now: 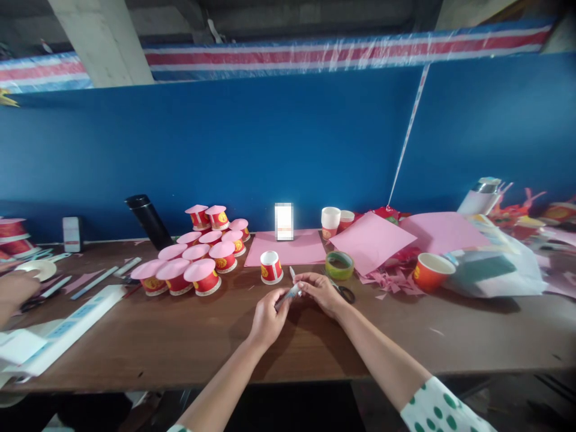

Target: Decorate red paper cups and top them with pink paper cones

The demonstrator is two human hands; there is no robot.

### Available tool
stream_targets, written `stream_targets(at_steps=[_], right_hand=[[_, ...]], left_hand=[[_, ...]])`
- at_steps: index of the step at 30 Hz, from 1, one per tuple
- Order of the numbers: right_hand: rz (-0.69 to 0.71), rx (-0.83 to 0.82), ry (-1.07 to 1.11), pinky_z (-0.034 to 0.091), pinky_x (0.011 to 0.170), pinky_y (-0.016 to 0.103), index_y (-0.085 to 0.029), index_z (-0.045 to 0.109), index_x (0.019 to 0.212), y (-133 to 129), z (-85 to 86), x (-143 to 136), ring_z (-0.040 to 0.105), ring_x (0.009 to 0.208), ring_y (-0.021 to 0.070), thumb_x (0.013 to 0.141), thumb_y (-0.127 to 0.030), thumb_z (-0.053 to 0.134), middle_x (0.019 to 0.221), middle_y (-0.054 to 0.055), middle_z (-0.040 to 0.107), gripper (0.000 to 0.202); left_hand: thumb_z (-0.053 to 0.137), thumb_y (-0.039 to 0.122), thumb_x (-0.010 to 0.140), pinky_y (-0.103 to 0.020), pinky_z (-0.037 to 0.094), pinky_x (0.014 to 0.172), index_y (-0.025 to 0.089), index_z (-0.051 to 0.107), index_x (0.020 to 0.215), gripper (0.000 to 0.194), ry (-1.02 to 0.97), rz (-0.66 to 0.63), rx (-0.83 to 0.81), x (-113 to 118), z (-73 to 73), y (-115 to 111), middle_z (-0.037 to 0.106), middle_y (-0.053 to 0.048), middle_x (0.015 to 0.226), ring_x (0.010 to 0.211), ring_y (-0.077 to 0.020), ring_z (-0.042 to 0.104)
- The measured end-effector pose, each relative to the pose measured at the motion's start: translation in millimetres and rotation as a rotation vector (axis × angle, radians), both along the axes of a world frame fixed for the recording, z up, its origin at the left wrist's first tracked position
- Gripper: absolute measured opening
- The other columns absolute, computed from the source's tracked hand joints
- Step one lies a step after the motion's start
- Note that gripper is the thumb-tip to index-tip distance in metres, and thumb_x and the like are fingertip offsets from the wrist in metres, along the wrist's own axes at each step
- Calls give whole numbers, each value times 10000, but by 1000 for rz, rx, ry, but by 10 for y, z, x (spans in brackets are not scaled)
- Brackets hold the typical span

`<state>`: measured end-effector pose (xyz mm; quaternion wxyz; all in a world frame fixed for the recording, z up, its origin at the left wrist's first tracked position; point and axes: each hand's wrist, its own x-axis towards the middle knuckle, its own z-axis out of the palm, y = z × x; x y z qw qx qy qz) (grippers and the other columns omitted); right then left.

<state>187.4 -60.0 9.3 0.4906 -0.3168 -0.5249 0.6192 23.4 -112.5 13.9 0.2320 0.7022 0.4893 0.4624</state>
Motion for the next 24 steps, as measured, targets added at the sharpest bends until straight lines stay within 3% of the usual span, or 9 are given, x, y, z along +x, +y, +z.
stream_targets(at_steps=[20,22,24], right_hand=[[-21,157,-165,451,590,250,-178,682,826,-63,39,-61,566,616,130,672,-372,690,711,8,660,248],[-116,210,-189,457,559,253,-181,683,816,-40,69,-64,563,586,132,683,-393,676,690,14,659,250],[-310,279,-221,462,536,260,-173,679,797,22,103,-17,563,569,140,684,-429,662,683,29,657,281]], left_hand=[[508,317,808,-317,503,780,196,628,973,237,31,6,-7,2,-22,15,687,-74,932,855,-202,643],[521,337,800,-322,503,795,197,599,1037,287,-1,10,3,15,-8,7,668,-82,997,901,-208,633],[548,361,780,-319,519,757,192,534,1140,398,-44,37,8,23,-7,5,628,-104,1090,913,-212,628]])
